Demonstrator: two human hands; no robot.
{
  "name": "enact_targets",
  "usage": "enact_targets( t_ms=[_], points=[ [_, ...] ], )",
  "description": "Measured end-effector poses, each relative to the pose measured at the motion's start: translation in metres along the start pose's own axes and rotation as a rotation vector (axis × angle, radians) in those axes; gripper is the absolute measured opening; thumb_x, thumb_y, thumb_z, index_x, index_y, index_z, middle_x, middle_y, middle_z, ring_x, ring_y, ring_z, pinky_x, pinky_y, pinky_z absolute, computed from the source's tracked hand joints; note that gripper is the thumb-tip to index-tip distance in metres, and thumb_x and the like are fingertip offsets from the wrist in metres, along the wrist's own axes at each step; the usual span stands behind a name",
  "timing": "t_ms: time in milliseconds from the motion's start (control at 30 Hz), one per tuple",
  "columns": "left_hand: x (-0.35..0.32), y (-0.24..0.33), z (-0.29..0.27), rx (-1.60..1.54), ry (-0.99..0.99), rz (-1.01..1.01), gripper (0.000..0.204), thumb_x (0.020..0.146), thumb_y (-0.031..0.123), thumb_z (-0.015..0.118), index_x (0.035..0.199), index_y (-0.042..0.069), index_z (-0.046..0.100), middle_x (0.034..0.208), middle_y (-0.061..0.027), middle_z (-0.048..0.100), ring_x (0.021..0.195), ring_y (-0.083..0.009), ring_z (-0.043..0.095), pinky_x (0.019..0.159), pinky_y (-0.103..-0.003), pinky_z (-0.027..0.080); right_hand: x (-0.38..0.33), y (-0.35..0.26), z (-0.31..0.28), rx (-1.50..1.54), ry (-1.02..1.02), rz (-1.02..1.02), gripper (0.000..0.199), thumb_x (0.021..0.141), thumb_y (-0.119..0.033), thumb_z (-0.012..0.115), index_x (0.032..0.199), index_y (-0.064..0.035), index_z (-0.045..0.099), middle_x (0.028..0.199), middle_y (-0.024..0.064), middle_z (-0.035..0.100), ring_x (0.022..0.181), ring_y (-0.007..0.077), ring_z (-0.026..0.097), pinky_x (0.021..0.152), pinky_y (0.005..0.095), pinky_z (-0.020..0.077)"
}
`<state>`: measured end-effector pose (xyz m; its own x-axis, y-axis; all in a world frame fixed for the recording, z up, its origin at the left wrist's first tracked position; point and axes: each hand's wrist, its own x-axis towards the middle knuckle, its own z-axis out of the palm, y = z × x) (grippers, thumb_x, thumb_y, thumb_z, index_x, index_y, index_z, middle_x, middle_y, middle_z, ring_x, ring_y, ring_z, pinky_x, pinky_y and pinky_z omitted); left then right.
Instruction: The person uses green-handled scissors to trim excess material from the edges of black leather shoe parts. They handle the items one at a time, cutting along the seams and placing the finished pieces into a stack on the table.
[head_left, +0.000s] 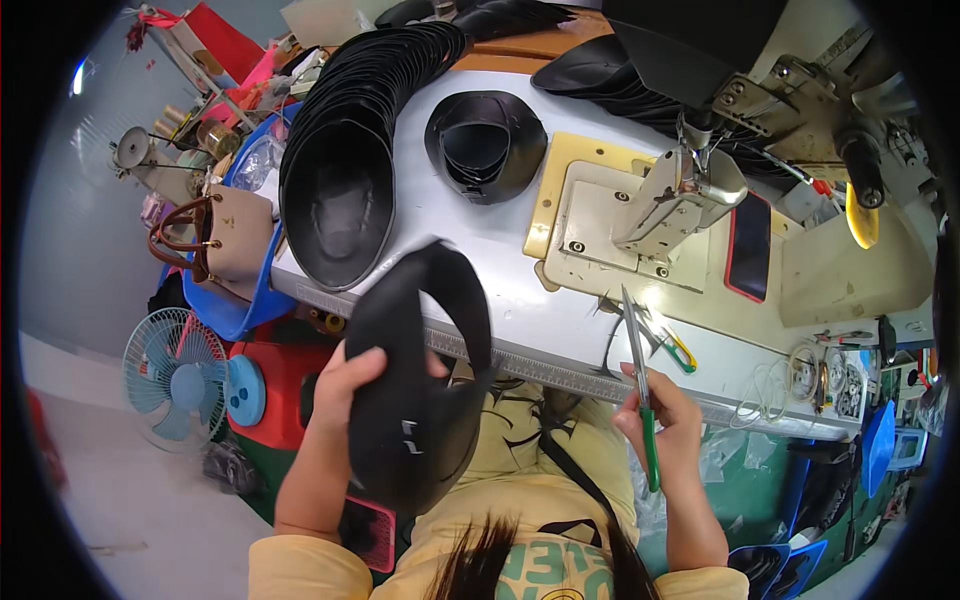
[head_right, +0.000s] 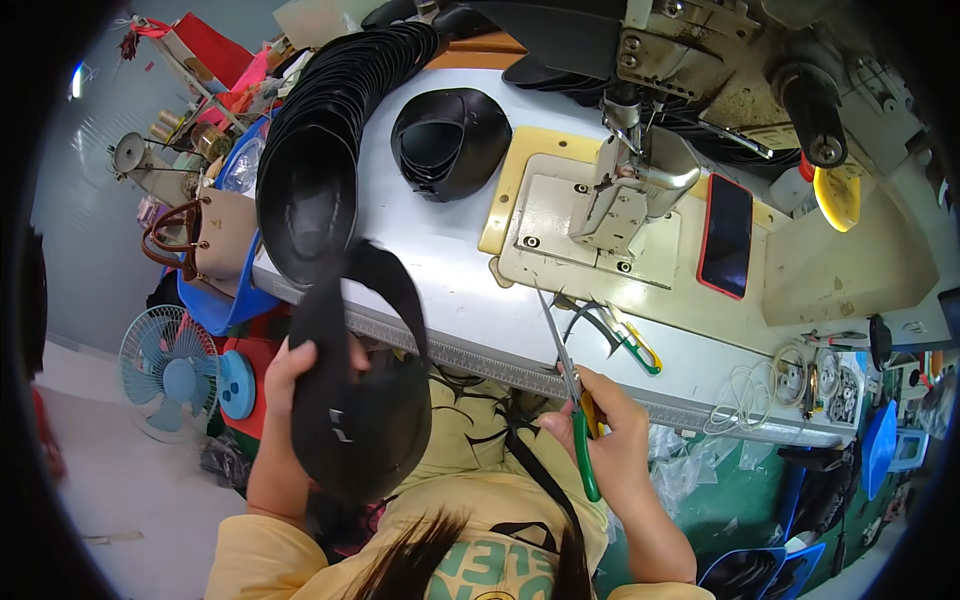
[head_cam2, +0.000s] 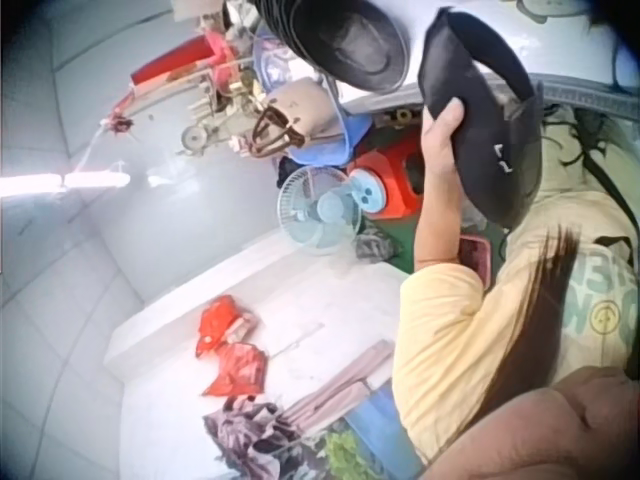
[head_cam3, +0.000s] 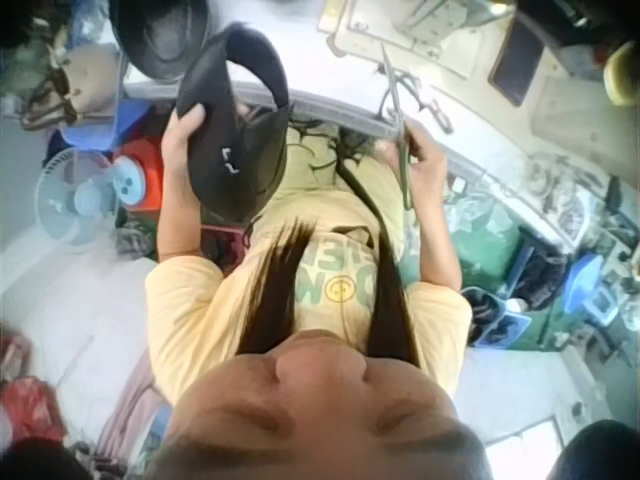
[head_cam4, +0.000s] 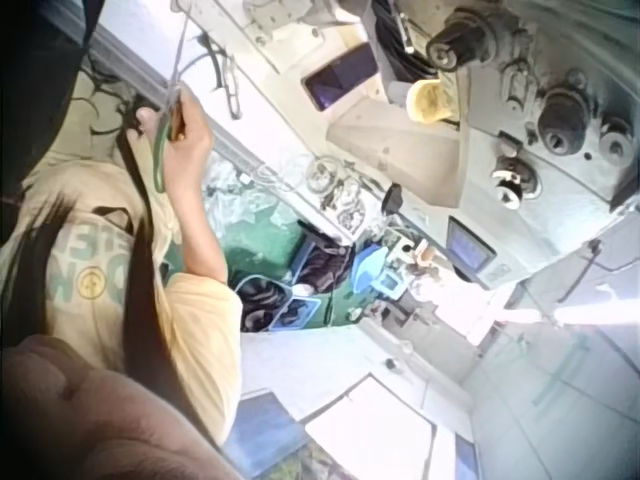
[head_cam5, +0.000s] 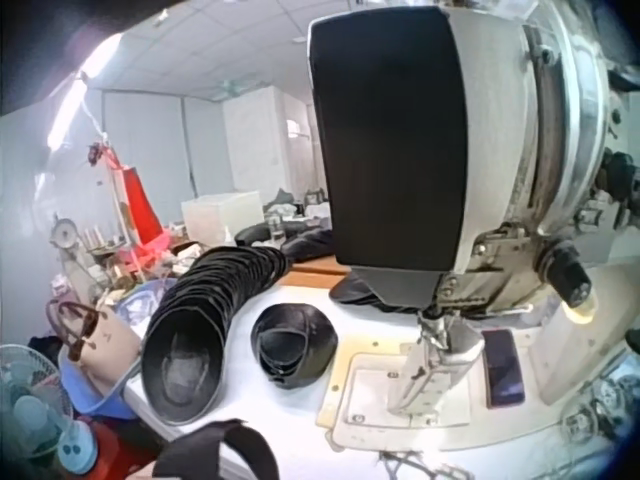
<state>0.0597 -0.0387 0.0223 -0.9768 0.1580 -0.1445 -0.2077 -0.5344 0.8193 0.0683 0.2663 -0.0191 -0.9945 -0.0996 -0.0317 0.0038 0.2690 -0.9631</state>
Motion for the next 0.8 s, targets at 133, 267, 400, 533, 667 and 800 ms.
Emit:
enact_targets(
  t_ms=[133,267,400,533,667,800],
  points=[
    [0.009,0.022,0.014,0.394,0.191,0.064,0.042,0.081,0.008,0.053,0.120,-0.005,0.043,0.101,-0.0185,0.060,0.091,-0.0237,0.061,0.078,-0.031,0.049,0.003,-0.001,0.007,0.056,0.038,0.004,0.046,0.070,-0.013,0.076,0.110,-0.0011,0.057,0.072,0.0049,0.057,0.064,0.0080,0.053,0.059,0.0226,0.0452],
    [0.087,0.060,-0.055,1.549,0.517,0.583,0.024,0.084,0.016,0.050,0.100,-0.002,0.054,0.091,-0.0223,0.062,0.087,-0.0357,0.061,0.077,-0.039,0.048,0.003,0.002,0.015,-0.011,-0.025,0.003,0.049,0.068,-0.016,0.077,0.109,0.0004,0.056,0.072,0.0074,0.057,0.063,0.0121,0.054,0.059,0.0243,0.0453],
    [0.193,0.063,-0.103,2.039,0.766,0.311,0.035,0.086,0.036,0.050,0.080,0.001,0.054,0.087,-0.0235,0.060,0.080,-0.0380,0.060,0.069,-0.045,0.048,0.001,-0.005,0.016,-0.108,-0.091,-0.042,0.052,0.066,-0.020,0.078,0.108,0.0014,0.057,0.073,0.0096,0.057,0.063,0.0185,0.056,0.059,0.0271,0.0454],
    [0.218,0.065,-0.074,1.704,0.850,1.118,0.032,0.087,0.026,0.053,0.064,0.004,0.049,0.064,-0.0114,0.051,0.058,-0.0336,0.053,0.053,-0.042,0.042,-0.007,0.011,0.006,-0.085,-0.055,0.019,0.052,0.067,-0.018,0.078,0.110,0.0013,0.055,0.073,0.0082,0.057,0.065,0.0142,0.056,0.061,0.0256,0.0460],
    [0.236,0.019,-0.041,1.224,0.542,0.836,0.030,0.080,0.021,0.062,0.103,0.003,0.054,0.087,-0.0155,0.057,0.080,-0.0277,0.058,0.070,-0.035,0.046,-0.005,0.018,0.011,0.074,-0.111,0.125,0.051,0.070,-0.014,0.076,0.113,0.0009,0.053,0.075,0.0059,0.059,0.071,0.0094,0.056,0.065,0.0241,0.0467],
    [0.270,-0.007,-0.063,0.542,0.593,0.173,0.088,0.073,0.021,0.070,0.138,0.006,0.011,0.106,-0.0164,0.053,0.086,-0.0226,0.057,0.073,-0.032,0.045,-0.003,0.013,0.024,0.075,-0.222,0.049,0.052,0.071,-0.015,0.076,0.115,0.0002,0.053,0.083,0.0073,0.059,0.074,0.0116,0.058,0.067,0.0247,0.0471]
  ],
)
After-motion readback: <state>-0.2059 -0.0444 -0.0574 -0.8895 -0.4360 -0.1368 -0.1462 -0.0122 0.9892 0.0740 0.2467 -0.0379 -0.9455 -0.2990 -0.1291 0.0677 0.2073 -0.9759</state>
